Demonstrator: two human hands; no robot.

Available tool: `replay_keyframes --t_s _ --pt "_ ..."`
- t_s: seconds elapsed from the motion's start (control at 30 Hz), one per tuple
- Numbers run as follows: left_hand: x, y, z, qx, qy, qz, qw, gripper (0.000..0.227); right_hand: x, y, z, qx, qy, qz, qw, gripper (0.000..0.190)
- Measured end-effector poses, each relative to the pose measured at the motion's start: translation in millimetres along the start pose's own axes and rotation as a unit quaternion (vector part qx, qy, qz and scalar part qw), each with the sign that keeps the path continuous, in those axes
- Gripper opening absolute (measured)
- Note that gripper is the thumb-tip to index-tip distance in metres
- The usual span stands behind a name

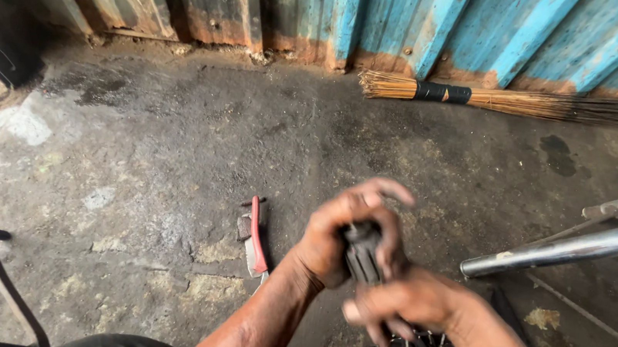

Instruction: The person sits on the floor and repeatedly rubs a small cylindrical motor component with a dark abrasive block. They rotate the component to treat different sides and occasionally inspect the surface. A pair of pliers rests on the floor nearby.

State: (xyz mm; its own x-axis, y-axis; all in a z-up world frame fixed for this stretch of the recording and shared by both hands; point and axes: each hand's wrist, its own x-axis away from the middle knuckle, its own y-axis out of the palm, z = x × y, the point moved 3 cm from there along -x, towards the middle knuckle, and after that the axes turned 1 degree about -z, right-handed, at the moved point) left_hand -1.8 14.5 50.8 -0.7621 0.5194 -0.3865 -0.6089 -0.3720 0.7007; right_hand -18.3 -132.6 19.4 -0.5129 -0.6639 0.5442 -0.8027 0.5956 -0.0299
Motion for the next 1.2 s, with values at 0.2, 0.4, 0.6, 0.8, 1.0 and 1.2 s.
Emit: replay_keyframes --t_s 0.2,0.4,0.6,0.8,1.0,1.2 --pt "-16 -2 -5 -0.071 0.004 0.098 0.993 0.052 -12 -3 1 -0.161 -0.091 -0.038 0.982 0.016" --pt "-9 -9 11 -0.075 0.045 0.184 0.979 0.063 -36 -27 4 -0.003 -0.089 0.226 0.97 0.02" --pt "-13 -6 -15 0.04 0.113 0.218 0.969 0.074 -31 -23 5 0.031 -0.155 0.28 0.947 0.067" --pt "-13 -9 -12 0.126 0.151 0.253 0.947 0.064 -36 -17 -1 -0.006 -0.161 0.297 0.941 0.057" --pt "-15 -5 -10 0.08 0.134 0.245 0.957 0.069 -37 -22 4 -0.004 -0.178 0.283 0.942 0.047" --pt "-16 -1 -7 0.075 0.128 0.239 0.96 0.056 -43 -26 10 0.045 -0.102 0.323 0.94 0.036"
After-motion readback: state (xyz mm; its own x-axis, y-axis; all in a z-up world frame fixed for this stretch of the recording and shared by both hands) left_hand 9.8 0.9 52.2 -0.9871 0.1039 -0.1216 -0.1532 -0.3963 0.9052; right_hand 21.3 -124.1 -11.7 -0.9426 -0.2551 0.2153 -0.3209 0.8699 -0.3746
